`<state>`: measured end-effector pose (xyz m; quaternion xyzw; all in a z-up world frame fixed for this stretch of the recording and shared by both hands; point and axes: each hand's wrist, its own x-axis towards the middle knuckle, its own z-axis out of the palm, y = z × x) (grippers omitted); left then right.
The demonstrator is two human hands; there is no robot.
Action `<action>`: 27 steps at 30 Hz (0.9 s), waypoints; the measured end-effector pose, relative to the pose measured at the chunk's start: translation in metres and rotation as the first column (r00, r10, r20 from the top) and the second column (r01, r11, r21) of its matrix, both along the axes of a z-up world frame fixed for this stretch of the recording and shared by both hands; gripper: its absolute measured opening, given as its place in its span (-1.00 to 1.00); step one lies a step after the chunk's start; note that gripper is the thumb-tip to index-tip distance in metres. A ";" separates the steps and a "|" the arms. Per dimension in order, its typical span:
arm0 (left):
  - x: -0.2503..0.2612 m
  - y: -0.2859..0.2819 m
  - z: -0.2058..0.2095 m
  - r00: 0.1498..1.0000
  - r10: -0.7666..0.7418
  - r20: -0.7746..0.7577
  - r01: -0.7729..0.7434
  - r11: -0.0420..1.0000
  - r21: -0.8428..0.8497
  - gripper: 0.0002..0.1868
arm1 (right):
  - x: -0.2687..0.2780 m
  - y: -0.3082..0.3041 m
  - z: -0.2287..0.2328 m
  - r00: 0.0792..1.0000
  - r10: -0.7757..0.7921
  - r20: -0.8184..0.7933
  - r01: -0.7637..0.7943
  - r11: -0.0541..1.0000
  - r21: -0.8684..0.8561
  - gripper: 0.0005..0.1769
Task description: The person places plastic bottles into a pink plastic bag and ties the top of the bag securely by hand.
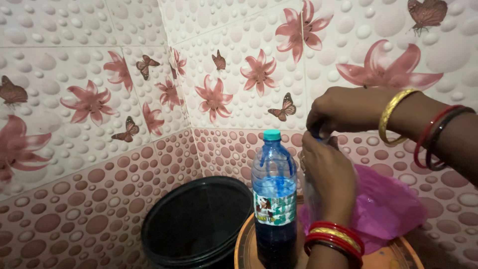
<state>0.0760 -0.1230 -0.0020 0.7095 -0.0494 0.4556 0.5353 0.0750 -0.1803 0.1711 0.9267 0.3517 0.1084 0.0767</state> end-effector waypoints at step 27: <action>0.027 0.002 0.008 0.990 0.028 0.137 -0.024 0.999 -0.032 -0.73 | 0.035 -0.003 -0.028 0.975 -0.053 0.215 0.044 0.998 0.049 -0.46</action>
